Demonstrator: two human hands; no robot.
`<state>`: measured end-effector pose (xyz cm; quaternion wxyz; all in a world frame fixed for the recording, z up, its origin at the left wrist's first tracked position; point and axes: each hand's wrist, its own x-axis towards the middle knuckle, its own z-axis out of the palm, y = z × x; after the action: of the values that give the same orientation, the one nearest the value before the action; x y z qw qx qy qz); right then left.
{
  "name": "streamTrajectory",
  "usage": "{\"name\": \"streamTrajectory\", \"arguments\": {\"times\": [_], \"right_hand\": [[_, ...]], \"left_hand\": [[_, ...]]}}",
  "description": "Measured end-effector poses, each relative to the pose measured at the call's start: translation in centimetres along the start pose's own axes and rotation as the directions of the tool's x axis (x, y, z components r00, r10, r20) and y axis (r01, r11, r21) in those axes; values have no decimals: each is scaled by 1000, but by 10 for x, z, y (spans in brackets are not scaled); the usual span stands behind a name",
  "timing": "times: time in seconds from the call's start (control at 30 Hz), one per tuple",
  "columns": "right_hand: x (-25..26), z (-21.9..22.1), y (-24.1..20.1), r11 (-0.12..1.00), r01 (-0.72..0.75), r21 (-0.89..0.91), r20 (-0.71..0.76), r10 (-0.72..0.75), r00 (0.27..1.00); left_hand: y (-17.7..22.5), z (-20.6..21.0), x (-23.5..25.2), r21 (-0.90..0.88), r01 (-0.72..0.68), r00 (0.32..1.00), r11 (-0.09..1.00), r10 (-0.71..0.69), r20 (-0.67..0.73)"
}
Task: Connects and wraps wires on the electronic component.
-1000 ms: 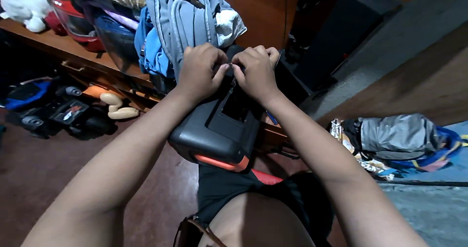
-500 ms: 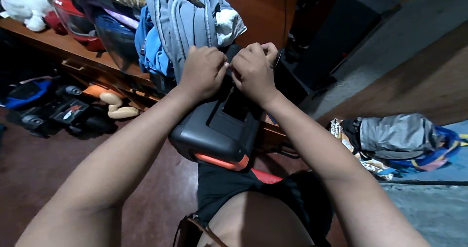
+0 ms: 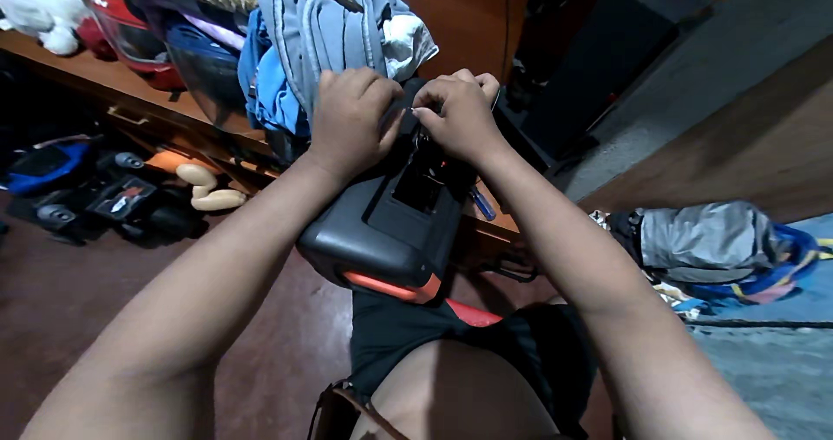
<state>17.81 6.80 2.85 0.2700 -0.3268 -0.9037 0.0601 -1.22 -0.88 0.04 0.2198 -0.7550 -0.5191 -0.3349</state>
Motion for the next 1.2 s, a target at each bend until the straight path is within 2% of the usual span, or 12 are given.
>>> {"name": "streamTrajectory", "arguments": {"times": [0.1,0.23,0.43,0.53,0.6,0.67,0.77,0.83,0.9,1.0,1.13,1.2], "right_hand": [[0,-3,1,1000,-16,19,44,15,999],[1,-6,2,997,-36,62,67,32,997],[3,-13,4,989,-71,134,143,51,988],[2,-13,3,992,-44,119,128,29,991],[-3,-10,-1,999,10,38,59,-13,998],[-9,2,-1,985,136,-102,-116,-148,982],[-13,21,7,903,300,-308,-347,-400,848],[-13,29,11,851,356,-385,-412,-504,759],[-13,32,13,809,394,-437,-419,-571,707],[-10,29,14,830,398,-391,-367,-537,759],[-1,9,10,952,256,-168,-166,-283,944],[4,-1,8,984,168,-61,-36,-170,985]], "left_hand": [[2,2,1,146,-121,990,982,131,-60],[3,3,2,258,-225,968,939,246,-51],[8,-1,3,358,-319,940,878,342,-1],[10,0,4,346,-311,943,885,332,-3],[9,2,5,266,-262,962,928,272,-3],[6,5,5,133,-184,983,974,180,43],[4,7,6,-117,24,980,993,0,201],[5,6,7,-266,221,941,938,-134,310],[5,6,7,-374,356,902,856,-210,377],[3,8,6,-450,408,895,794,-250,370],[-5,7,-1,-310,219,969,925,-167,184],[-5,4,-1,-185,112,990,976,-95,100]]}}
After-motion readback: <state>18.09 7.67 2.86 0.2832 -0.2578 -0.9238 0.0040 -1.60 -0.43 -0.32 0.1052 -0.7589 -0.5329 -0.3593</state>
